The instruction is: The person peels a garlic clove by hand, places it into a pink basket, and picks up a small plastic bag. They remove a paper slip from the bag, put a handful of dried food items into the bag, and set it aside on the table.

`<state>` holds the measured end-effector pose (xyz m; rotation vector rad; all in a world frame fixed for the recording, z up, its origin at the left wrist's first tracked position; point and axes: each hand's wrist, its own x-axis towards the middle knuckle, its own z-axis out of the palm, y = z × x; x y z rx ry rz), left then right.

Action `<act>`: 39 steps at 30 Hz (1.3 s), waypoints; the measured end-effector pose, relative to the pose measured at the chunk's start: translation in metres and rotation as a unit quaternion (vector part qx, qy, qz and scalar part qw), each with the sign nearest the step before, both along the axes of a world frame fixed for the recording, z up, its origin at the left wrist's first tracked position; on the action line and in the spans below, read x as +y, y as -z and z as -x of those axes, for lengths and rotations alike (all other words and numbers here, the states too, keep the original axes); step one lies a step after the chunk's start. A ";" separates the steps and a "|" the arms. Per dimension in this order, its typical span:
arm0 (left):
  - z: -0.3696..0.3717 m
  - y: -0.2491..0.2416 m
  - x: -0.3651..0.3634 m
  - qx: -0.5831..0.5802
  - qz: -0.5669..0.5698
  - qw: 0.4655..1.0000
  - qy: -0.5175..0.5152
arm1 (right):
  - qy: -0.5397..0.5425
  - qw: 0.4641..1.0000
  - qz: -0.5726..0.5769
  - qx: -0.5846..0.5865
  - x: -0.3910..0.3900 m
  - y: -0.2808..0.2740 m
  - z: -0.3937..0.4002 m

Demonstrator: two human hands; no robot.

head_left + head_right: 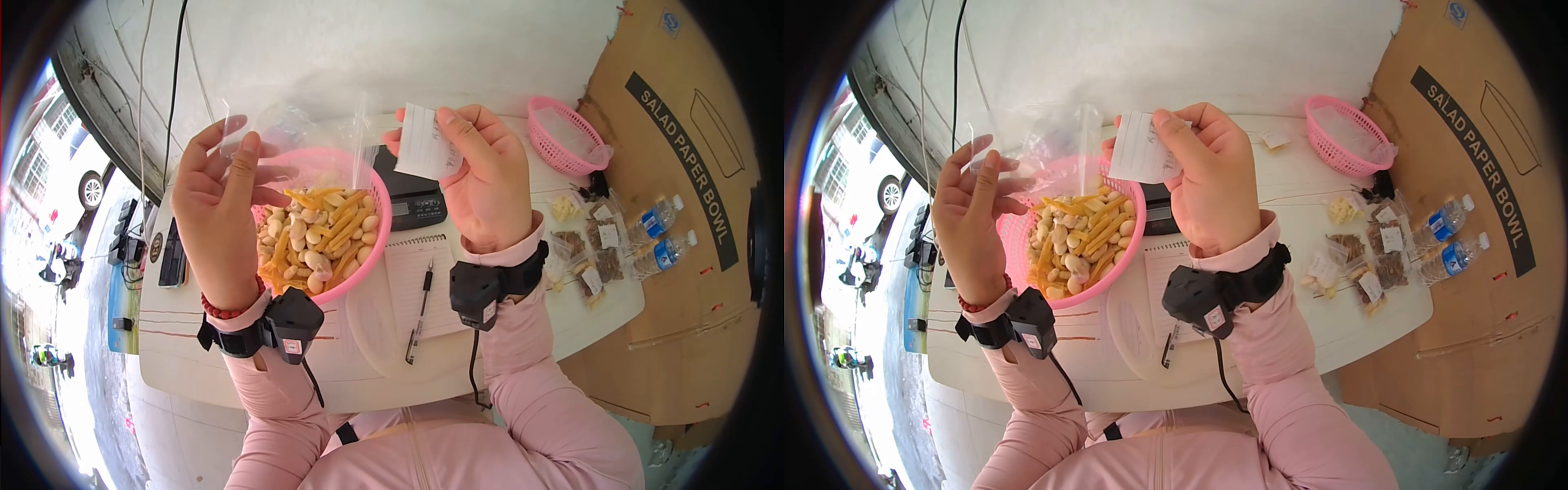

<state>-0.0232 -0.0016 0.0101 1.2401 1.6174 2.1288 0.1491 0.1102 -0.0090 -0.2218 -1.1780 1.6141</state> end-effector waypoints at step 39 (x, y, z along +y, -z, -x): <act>-0.023 0.006 0.004 0.040 0.078 0.988 0.125 | -0.114 0.919 -0.191 -0.324 0.009 0.006 -0.032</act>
